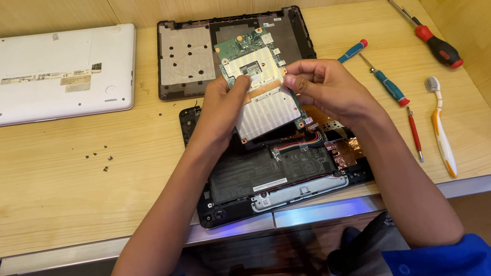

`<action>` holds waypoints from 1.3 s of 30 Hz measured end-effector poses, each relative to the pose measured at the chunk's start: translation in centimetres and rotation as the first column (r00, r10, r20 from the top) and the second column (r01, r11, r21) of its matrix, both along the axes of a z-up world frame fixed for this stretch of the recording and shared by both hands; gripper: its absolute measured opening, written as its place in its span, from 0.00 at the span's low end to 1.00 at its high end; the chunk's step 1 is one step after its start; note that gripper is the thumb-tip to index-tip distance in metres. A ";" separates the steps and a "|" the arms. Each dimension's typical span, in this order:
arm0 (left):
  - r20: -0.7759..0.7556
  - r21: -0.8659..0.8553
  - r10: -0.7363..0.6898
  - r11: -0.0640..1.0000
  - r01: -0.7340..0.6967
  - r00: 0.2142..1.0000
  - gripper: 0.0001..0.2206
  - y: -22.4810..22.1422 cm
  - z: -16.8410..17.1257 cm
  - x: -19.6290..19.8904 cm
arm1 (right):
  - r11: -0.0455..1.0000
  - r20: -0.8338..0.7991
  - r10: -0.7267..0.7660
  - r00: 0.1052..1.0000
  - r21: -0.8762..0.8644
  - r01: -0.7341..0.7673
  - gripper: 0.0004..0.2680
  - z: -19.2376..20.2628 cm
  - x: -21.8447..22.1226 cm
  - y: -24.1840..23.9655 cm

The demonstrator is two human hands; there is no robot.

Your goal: The person is reassembling a laptop, focusing on seating the motherboard and connecting internal ribbon cables using a small screwdriver for precision.

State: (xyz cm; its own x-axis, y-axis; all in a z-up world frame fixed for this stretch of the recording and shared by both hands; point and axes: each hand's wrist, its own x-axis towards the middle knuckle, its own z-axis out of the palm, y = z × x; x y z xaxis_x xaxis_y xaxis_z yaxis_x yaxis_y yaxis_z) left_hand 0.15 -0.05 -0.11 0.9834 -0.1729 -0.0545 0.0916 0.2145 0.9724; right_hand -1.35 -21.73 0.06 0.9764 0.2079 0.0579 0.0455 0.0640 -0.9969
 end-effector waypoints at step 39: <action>0.615 0.211 -0.079 0.975 -0.067 0.785 0.12 1.2 2.9 -0.3 | 0.702 0.810 0.153 0.567 -0.493 0.515 0.03 4.3 -8.2 1.0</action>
